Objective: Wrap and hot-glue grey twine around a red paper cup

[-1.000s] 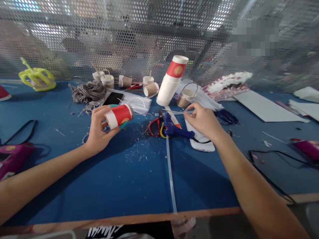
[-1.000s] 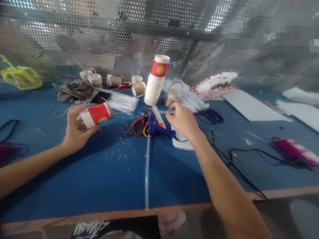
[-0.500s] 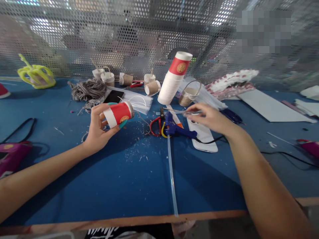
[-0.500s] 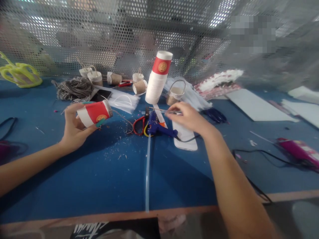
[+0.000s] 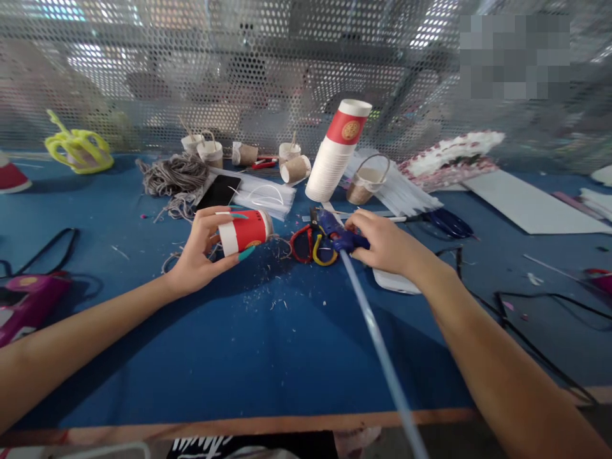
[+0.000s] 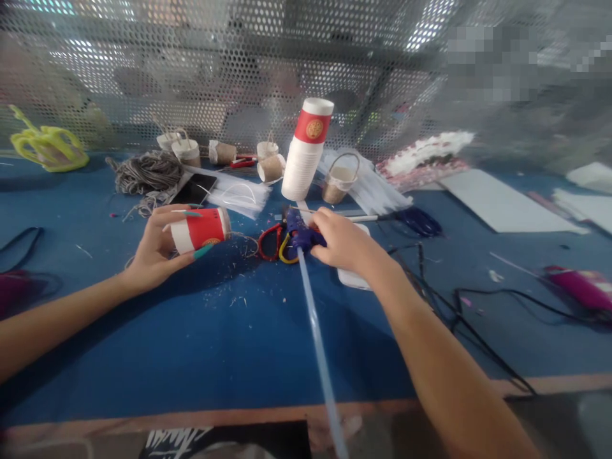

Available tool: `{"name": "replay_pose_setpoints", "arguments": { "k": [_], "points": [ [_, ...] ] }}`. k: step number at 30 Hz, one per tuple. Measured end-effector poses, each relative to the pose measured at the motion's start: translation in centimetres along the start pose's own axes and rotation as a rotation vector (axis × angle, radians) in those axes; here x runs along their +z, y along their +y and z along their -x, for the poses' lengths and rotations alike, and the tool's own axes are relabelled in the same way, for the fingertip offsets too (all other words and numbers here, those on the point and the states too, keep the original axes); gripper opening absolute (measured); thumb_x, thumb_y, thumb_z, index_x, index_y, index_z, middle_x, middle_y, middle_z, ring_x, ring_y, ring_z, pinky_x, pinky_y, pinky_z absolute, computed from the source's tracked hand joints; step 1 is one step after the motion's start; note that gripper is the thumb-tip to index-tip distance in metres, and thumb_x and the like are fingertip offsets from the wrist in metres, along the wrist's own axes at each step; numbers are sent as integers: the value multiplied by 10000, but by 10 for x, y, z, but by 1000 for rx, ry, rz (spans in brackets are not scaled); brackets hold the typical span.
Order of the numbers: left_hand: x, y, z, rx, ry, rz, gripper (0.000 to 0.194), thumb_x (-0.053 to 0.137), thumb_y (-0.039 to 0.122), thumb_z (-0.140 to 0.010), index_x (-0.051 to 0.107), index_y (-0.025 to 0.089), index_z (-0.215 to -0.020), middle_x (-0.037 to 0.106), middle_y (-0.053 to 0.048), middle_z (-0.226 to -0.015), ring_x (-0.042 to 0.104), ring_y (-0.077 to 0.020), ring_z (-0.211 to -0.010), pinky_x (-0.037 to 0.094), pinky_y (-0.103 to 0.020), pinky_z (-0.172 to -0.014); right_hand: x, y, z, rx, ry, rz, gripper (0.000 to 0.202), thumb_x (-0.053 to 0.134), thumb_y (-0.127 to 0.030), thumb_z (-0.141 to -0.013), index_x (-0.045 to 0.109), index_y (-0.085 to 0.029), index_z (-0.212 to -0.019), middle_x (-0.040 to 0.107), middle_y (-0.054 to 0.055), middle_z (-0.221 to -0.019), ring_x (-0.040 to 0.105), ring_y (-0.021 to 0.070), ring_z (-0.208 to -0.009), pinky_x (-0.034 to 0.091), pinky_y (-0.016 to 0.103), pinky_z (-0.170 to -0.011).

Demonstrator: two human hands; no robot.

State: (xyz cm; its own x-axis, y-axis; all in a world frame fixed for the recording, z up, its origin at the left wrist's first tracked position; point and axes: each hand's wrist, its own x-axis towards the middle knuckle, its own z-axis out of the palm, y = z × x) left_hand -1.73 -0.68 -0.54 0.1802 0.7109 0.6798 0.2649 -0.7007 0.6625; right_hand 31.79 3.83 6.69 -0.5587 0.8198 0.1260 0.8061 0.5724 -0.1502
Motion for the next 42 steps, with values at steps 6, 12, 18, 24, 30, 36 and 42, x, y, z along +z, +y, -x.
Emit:
{"name": "replay_pose_setpoints", "arguments": {
  "k": [6, 12, 18, 24, 30, 36, 42],
  "points": [
    [1, -4, 3, -50, -43, 20, 598, 724, 223, -751, 423, 298, -1262, 380, -95, -1303, 514, -220, -1168, 576, -320, -821, 4, -19, 7, -160, 402, -268, 148, 614, -300, -734, 498, -217, -768, 512, 2, -670, 457, 139, -543, 366, 287, -526],
    [0, -1, 2, 41, -43, -114, 640, 705, 177, -750, 397, 287, -1301, 391, -108, -1282, 494, -238, -1193, 580, -313, -789, 18, -57, 13, -76, 339, -556, 101, 627, -276, -734, 548, -214, -723, 571, -14, -609, 488, 125, -508, 394, 280, -518],
    [1, 10, -1, 313, -32, -430, 533, 715, 175, -746, 468, 241, -1213, 499, -92, -1187, 557, -223, -1080, 554, -399, -855, 20, -73, 19, -56, 266, -684, 44, 610, -221, -741, 571, -202, -731, 567, -15, -617, 530, 126, -561, 417, 270, -538],
    [1, 13, -2, 372, -66, -456, 492, 702, 161, -759, 471, 195, -1192, 508, -115, -1185, 570, -216, -1064, 556, -368, -839, 16, -80, 23, -24, 208, -711, 41, 583, -208, -743, 552, -194, -719, 537, -32, -615, 495, 95, -521, 393, 249, -498],
    [1, 12, -1, 348, -58, -469, 449, 672, 210, -791, 462, 235, -1187, 512, -92, -1178, 583, -209, -1055, 565, -387, -841, 16, -76, 22, -47, 168, -711, 46, 576, -191, -732, 534, -197, -713, 531, -34, -614, 471, 90, -509, 386, 246, -497],
    [1, 14, -3, 345, -29, -527, 411, 652, 291, -815, 453, 250, -1172, 531, -84, -1158, 602, -210, -1028, 570, -394, -822, 22, -70, 19, -143, 177, -682, 74, 576, -180, -724, 516, -200, -688, 516, -42, -578, 451, 91, -485, 364, 248, -477],
    [1, 13, -4, 348, -28, -500, 441, 679, 262, -785, 467, 250, -1171, 539, -91, -1157, 603, -229, -1030, 557, -402, -814, 18, -78, 23, -25, 150, -719, 62, 568, -201, -735, 514, -203, -705, 540, -39, -595, 492, 102, -508, 395, 254, -495]
  ]
}}
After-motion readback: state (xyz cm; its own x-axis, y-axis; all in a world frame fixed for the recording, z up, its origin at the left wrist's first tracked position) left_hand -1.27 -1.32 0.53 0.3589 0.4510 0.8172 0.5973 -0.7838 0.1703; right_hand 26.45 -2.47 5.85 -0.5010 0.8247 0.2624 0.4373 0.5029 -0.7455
